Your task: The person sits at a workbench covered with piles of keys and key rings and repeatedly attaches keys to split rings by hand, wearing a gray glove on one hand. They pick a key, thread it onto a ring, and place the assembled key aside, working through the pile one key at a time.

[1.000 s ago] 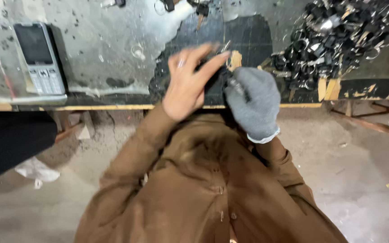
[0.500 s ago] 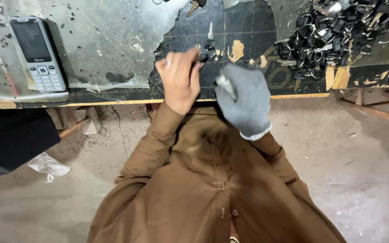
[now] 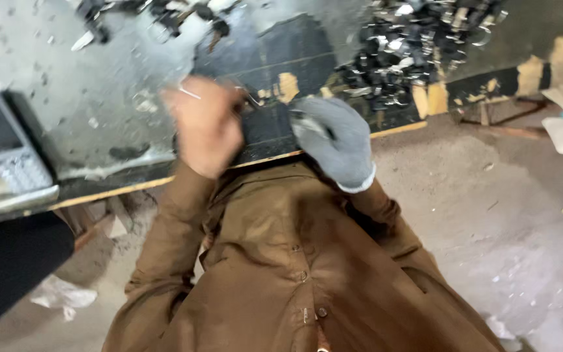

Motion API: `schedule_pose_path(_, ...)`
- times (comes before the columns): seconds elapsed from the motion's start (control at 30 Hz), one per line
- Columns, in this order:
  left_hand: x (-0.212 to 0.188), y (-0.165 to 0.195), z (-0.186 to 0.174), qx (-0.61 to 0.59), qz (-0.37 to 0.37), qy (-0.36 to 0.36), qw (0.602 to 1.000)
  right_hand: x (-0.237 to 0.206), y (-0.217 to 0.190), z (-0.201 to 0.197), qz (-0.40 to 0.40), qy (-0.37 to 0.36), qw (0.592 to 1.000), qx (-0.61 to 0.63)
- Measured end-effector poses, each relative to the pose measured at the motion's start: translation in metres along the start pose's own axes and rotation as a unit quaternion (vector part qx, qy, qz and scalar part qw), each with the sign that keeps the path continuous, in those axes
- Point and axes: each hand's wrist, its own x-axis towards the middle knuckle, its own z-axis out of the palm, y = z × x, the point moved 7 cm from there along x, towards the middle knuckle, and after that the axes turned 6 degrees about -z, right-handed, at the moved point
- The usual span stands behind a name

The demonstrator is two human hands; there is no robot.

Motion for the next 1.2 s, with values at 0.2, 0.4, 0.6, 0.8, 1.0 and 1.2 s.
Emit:
schedule_pose_path(0.2, 0.079, 0.043, 0.112, -0.197, 0.042, -0.27, 0.942, -0.067, 0.064, -0.025, 0.057, 0.276, 0.932, 0.227)
schedule_pose_path(0.4, 0.104, 0.107, 0.168, -0.174, 0.293, -0.14, 0.93, -0.077, 0.071, -0.034, 0.062, 0.213, 0.972, 0.078)
schedule_pose_path(0.6, 0.088, 0.054, 0.038, -0.201, 0.128, -0.082, 0.968, -0.063, 0.052, -0.037, 0.078, 0.168, 0.979, 0.082)
schedule_pose_path(0.8, -0.029, 0.063, 0.009, -0.35, -0.109, -0.126, 0.922, -0.024, 0.006, 0.002, 0.007, -0.055, 0.993, -0.109)
schedule_pose_path(1.0, -0.068, 0.018, 0.0, -0.414, -0.181, -0.142, 0.881, -0.003, -0.003, 0.062, 0.007, -0.272, 0.947, -0.168)
schedule_pose_path(1.2, -0.036, -0.001, -0.048, -0.204, -0.079, -0.117, 0.969, -0.009, -0.016, 0.038, 0.015, -0.031, 0.997, -0.074)
